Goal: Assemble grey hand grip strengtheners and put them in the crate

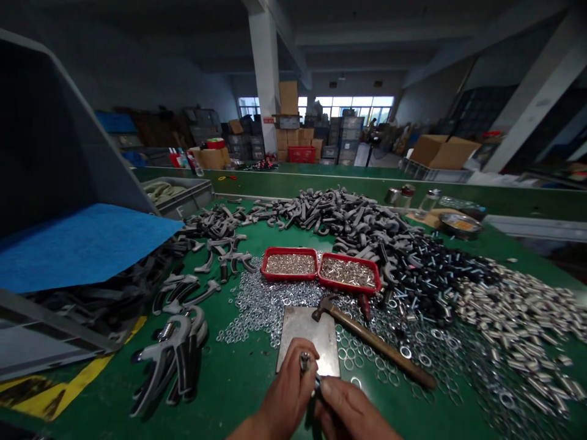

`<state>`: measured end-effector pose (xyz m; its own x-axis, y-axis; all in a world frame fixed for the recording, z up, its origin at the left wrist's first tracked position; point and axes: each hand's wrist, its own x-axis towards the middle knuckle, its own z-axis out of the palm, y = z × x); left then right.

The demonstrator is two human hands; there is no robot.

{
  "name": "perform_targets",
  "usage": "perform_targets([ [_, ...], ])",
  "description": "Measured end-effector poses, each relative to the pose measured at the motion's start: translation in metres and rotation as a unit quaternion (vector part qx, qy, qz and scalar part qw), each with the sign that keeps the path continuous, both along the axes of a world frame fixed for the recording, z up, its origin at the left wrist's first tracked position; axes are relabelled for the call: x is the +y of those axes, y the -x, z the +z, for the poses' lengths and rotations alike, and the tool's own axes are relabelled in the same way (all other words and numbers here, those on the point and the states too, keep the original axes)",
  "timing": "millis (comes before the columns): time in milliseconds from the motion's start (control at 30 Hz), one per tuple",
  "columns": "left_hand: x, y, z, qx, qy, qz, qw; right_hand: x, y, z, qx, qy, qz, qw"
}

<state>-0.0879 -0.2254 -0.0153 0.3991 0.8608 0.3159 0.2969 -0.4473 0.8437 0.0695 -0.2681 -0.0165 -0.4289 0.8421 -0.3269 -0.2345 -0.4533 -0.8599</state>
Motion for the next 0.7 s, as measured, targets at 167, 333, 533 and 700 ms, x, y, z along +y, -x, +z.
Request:
perform_targets([
  [167, 0.023, -0.001, 0.014, 0.127, 0.017, -0.043, 0.991, 0.015, -0.025, 0.005, -0.221, -0.161, 0.045, 0.961],
  [333, 0.075, -0.011, 0.013, 0.332, -0.034, -0.129, 0.934, 0.064, -0.078, -0.013, -0.637, -0.415, -0.098, 0.642],
  [533, 0.100, -0.032, 0.004, 0.421, -0.119, -0.210, 0.874, 0.094, -0.102, -0.037, -0.654, -0.441, -0.100, 0.606],
  [700, 0.117, -0.032, 0.029, 0.374, -0.116, -0.162, 0.906, 0.079, -0.119, -0.026, -0.605, -0.377, -0.165, 0.682],
])
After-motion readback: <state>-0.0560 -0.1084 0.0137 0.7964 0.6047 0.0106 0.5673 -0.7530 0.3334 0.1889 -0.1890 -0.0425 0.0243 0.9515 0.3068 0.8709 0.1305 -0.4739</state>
